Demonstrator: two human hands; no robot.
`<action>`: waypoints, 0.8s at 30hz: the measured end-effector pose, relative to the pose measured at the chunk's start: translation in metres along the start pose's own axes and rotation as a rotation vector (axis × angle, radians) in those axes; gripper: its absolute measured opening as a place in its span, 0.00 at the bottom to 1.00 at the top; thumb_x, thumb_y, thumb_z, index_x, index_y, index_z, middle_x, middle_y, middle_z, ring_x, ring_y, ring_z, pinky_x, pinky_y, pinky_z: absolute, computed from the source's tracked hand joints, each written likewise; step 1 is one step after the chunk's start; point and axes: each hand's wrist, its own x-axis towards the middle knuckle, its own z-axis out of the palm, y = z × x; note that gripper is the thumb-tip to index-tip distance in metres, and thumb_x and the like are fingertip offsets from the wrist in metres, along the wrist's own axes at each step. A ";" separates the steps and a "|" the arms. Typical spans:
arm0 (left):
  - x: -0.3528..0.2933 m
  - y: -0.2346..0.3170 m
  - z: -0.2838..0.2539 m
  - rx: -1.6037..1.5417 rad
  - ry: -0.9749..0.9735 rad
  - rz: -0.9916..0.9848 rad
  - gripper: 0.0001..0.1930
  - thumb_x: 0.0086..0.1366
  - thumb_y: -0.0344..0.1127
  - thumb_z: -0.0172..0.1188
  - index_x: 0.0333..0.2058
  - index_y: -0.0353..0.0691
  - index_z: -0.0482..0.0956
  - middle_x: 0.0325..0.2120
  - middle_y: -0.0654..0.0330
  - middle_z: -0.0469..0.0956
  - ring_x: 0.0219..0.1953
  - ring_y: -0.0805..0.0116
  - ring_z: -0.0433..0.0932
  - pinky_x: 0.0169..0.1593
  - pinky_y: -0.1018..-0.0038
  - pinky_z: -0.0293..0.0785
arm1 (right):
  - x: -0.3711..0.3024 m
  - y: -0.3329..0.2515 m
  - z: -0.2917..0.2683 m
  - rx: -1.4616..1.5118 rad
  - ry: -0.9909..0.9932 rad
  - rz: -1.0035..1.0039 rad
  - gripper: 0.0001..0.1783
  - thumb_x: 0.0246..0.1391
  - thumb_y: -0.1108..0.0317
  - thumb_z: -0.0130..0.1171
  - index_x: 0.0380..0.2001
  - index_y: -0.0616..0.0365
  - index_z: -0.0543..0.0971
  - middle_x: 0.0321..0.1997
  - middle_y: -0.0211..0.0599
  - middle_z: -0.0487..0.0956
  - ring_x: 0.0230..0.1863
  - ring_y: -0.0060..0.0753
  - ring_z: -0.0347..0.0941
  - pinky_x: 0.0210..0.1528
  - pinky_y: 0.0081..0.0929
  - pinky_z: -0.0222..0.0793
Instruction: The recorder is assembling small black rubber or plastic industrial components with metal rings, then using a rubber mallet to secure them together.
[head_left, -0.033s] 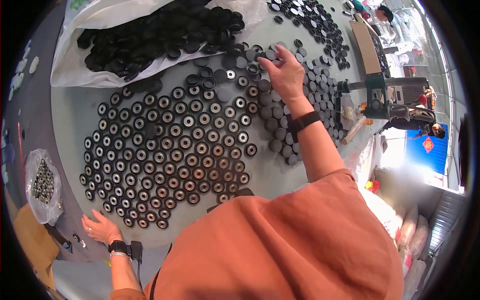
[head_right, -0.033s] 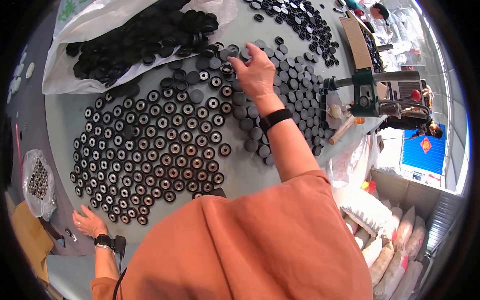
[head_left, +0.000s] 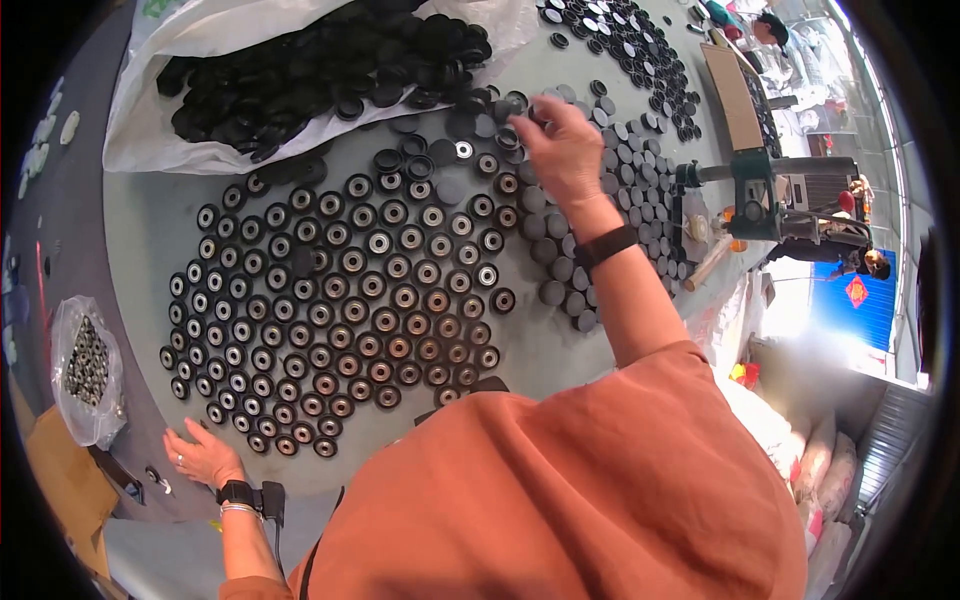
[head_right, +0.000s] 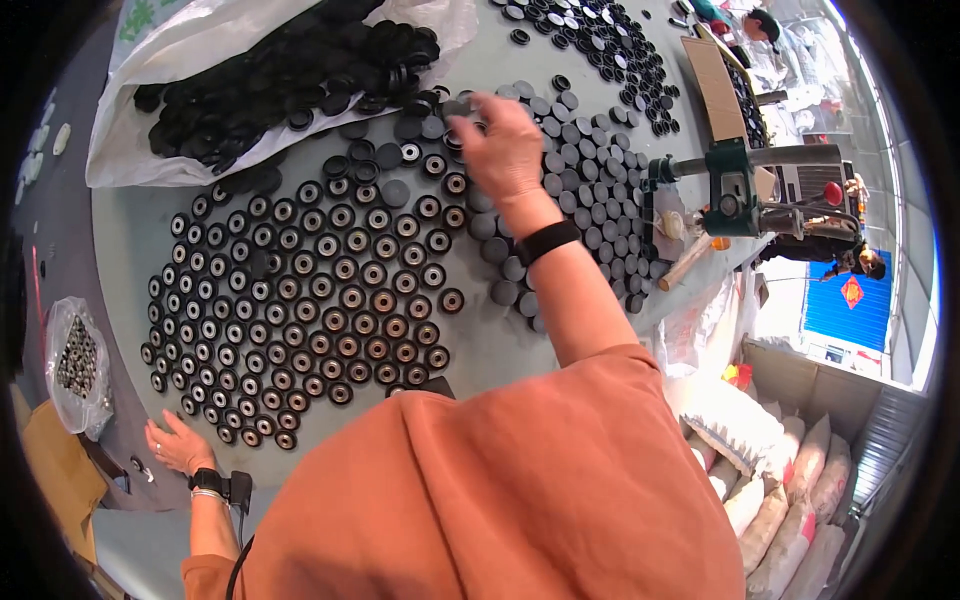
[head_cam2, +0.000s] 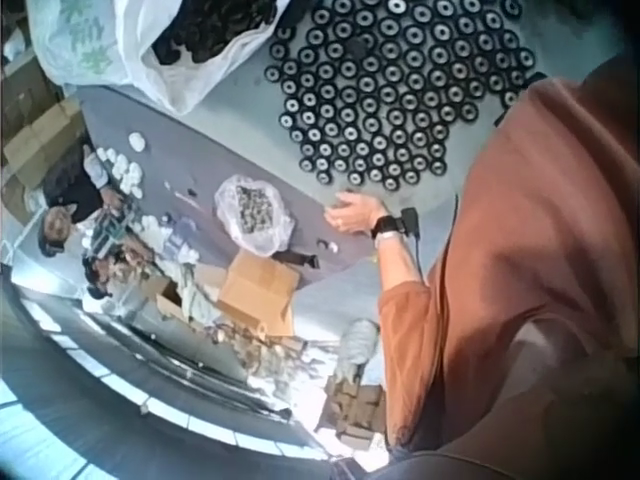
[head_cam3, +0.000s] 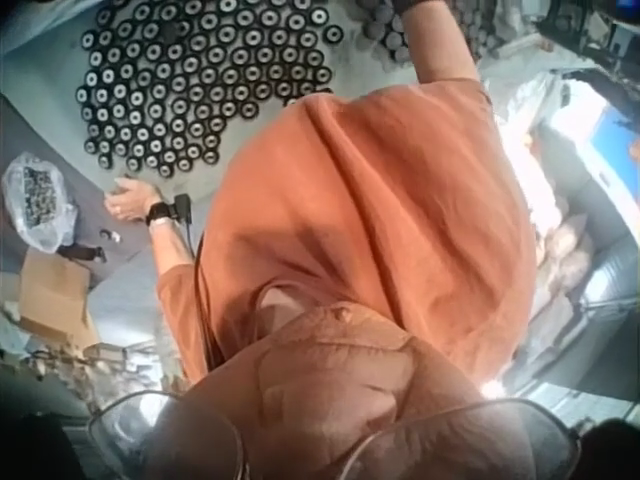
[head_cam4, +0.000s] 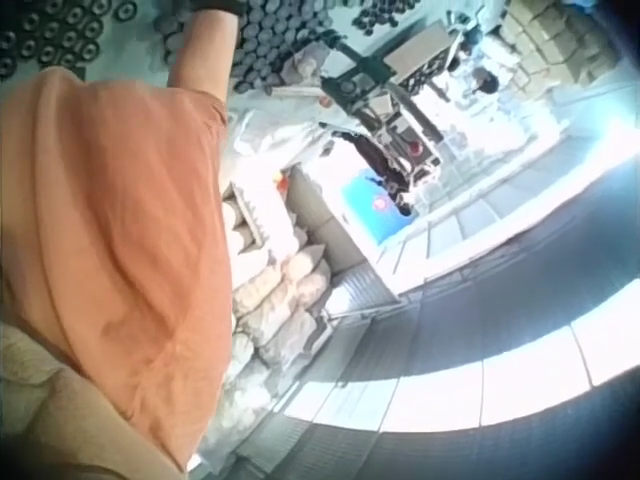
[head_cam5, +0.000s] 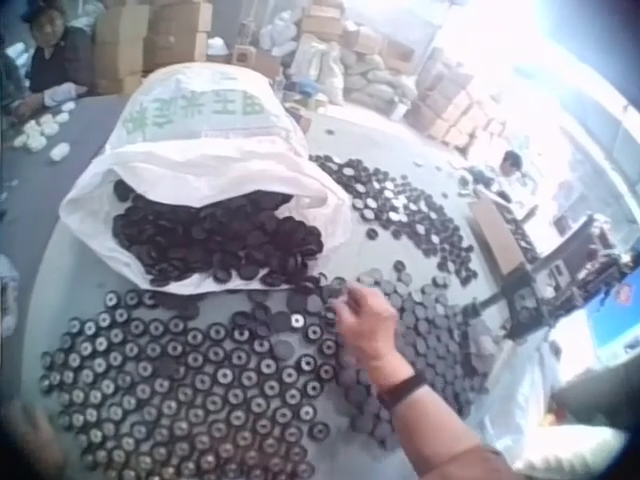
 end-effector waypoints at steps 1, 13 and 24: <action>0.001 0.002 0.000 -0.004 0.002 0.000 0.27 0.64 0.55 0.43 0.54 0.42 0.65 0.56 0.59 0.61 0.55 0.54 0.61 0.55 0.58 0.58 | -0.006 -0.005 0.008 0.072 -0.105 -0.059 0.16 0.39 0.64 0.64 0.35 0.56 0.78 0.30 0.42 0.76 0.30 0.41 0.73 0.36 0.33 0.70; 0.000 -0.006 0.006 -0.001 0.065 0.055 0.26 0.63 0.54 0.45 0.53 0.42 0.66 0.55 0.60 0.63 0.54 0.56 0.63 0.55 0.60 0.58 | -0.003 -0.040 0.022 0.557 -0.608 0.632 0.12 0.52 0.64 0.57 0.33 0.63 0.76 0.28 0.38 0.75 0.23 0.27 0.70 0.27 0.23 0.70; 0.001 -0.005 0.007 0.003 0.044 0.026 0.26 0.63 0.54 0.45 0.53 0.42 0.66 0.55 0.59 0.62 0.55 0.56 0.62 0.55 0.60 0.58 | 0.000 -0.016 0.016 1.499 -0.272 0.934 0.10 0.57 0.67 0.52 0.36 0.64 0.70 0.36 0.43 0.75 0.24 0.23 0.67 0.27 0.21 0.69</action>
